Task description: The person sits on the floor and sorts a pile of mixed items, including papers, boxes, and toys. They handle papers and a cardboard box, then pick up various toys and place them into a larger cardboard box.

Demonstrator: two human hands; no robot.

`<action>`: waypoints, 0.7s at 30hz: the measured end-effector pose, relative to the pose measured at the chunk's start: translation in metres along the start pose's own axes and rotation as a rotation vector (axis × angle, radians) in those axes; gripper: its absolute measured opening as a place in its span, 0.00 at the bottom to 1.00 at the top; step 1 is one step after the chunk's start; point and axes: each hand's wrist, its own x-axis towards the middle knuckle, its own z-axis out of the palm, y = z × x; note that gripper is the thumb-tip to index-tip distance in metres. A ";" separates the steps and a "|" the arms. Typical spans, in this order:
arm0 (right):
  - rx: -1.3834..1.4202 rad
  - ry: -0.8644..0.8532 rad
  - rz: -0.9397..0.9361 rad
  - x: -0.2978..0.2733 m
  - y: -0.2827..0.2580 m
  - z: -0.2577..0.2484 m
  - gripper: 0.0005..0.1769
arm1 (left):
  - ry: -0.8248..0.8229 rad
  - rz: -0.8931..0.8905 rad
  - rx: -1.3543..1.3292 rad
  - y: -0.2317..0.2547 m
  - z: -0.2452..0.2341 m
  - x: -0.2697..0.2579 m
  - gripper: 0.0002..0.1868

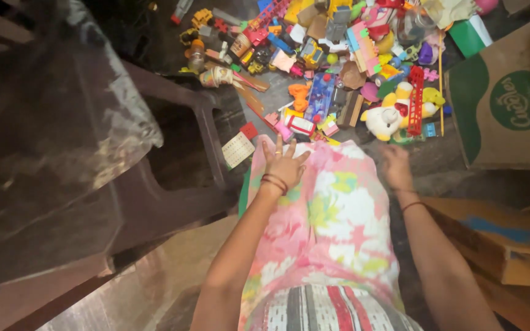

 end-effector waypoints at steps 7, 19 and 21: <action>-0.088 -0.449 -0.545 -0.014 -0.037 0.086 0.27 | -0.635 -0.264 -0.034 -0.032 0.137 0.064 0.23; -0.477 -0.224 -0.835 0.152 -0.095 0.136 0.26 | -0.536 -0.167 -0.099 -0.051 0.173 0.060 0.15; -0.618 -0.217 -0.829 0.171 -0.093 0.135 0.26 | -0.438 -0.095 -0.057 -0.046 0.162 0.055 0.15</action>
